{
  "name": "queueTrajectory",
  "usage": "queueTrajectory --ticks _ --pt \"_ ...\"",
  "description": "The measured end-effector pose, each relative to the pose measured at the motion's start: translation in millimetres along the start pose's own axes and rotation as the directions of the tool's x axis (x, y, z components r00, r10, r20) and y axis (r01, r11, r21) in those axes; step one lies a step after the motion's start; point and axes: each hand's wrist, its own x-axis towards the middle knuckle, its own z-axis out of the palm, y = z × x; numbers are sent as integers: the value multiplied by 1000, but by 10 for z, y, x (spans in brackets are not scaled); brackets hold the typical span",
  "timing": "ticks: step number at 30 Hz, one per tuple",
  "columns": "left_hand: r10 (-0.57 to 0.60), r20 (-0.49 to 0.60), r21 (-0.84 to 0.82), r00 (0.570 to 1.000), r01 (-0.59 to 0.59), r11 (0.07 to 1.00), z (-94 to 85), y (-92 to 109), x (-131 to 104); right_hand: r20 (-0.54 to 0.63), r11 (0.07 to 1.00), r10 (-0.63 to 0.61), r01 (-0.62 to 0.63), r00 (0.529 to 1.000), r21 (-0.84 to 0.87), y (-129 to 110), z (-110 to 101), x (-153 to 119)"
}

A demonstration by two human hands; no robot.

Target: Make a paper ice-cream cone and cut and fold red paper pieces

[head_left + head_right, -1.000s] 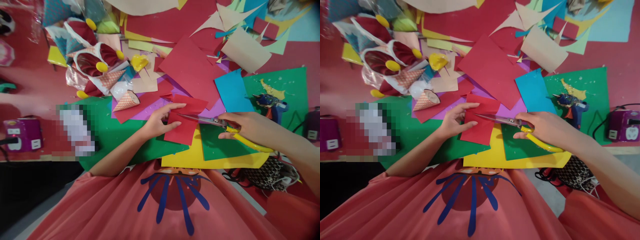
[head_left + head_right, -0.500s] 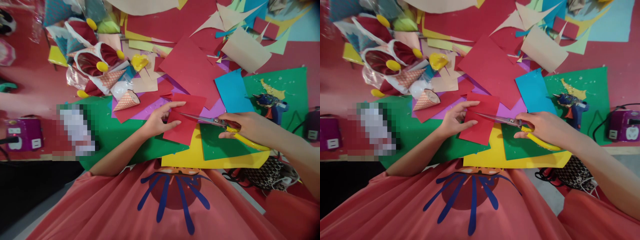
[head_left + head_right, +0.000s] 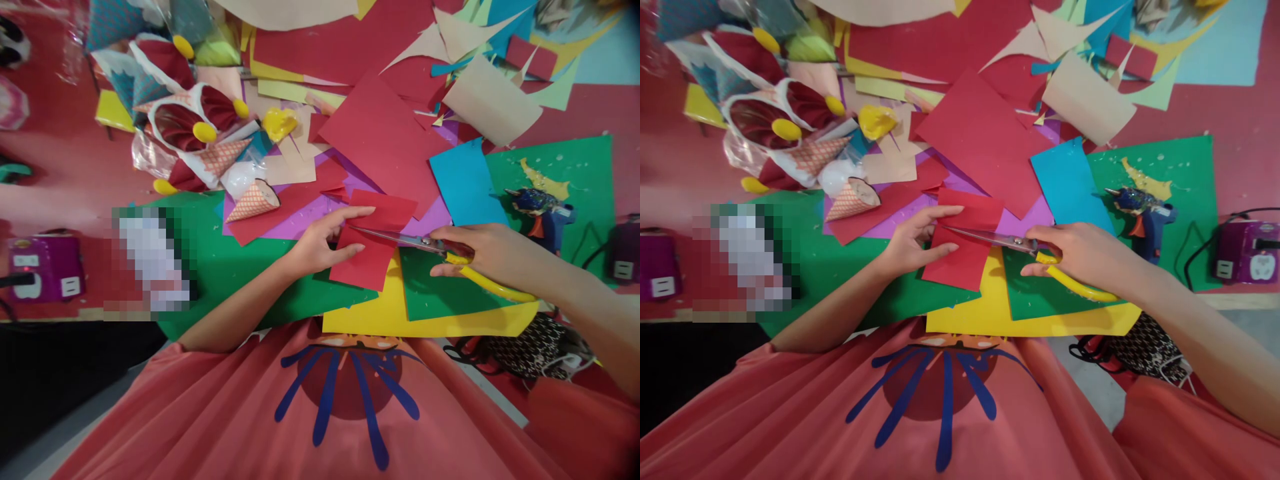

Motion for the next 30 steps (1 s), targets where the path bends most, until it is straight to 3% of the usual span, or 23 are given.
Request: queueTrajectory --ticks 12,30 --pt "-13 4 -7 1000 13 1000 -13 7 5 -5 1000 -29 29 1000 -1 146 87 5" --pt "25 27 106 999 -28 994 -7 -17 -22 0 998 5 -5 1000 60 91 103 59"
